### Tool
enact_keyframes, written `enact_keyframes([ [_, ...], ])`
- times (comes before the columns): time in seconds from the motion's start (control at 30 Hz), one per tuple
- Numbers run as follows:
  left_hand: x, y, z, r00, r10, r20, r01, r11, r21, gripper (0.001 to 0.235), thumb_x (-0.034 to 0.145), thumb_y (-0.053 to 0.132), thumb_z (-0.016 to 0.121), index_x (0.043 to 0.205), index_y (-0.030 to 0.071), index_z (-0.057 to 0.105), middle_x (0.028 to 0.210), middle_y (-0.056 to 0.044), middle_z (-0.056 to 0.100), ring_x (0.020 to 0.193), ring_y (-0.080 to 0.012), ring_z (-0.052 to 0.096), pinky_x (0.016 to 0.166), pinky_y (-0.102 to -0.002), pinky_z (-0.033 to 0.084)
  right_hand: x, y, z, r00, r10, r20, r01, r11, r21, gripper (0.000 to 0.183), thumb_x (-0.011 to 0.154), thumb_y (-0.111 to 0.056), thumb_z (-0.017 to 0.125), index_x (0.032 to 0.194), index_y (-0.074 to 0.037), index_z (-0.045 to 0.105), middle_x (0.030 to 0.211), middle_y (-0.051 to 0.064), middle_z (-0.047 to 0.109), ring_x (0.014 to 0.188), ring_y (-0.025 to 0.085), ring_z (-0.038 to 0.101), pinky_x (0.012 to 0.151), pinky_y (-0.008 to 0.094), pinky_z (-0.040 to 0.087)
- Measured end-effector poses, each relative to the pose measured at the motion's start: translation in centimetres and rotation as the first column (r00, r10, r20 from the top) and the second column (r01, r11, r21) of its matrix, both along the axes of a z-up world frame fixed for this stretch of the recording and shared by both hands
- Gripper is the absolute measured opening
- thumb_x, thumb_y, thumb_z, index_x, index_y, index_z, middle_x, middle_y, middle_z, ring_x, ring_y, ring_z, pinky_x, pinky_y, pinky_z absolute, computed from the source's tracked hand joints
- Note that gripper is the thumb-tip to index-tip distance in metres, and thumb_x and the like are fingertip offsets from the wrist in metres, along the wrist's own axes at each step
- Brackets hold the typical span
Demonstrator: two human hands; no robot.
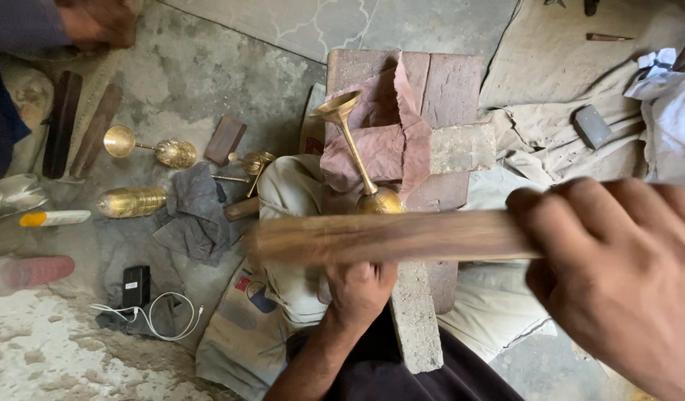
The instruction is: The person hammers a brass oil lamp on a wooden block using a wooden mallet and a metal punch. They repeatedly strike the punch to shape the lamp's body, occasionally rotating the lamp to work on different sections.
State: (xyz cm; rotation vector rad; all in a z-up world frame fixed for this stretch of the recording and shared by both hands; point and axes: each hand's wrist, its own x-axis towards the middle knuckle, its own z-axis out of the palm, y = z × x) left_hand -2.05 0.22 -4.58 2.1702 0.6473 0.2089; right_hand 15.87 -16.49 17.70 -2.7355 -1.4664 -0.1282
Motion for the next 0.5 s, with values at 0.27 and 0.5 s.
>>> enact_keyframes([
  [0.27,1.8,1.2,4.1,0.897,-0.082,0.435,0.006,0.985,0.174,0.023,0.093,0.015,0.071,0.112,0.003,0.064,0.106,-0.014,0.07,0.104,-0.0248,0.068,0.095,-0.041,0.057,-1.2,-3.2,-3.3,0.964,-0.221,-0.15,0.241,0.961,0.136,0.049,0.074,-0.001,0.079,0.123,-0.007,0.073,0.101,0.01,0.067,0.084,0.024,0.065,0.077,0.034,0.054],
  [0.5,4.1,5.9,9.9,0.92,0.06,0.388,0.063,0.953,-0.297,0.019,0.105,0.018,0.069,0.11,0.004,0.056,0.099,-0.005,0.076,0.088,-0.0169,0.081,0.07,-0.029,0.066,0.9,-6.9,-9.1,0.784,-0.257,-0.565,0.471,0.839,0.272,0.017,0.091,-0.005,0.073,0.105,0.001,0.065,0.075,0.011,0.068,0.058,0.017,0.067,0.056,0.031,0.052],
])
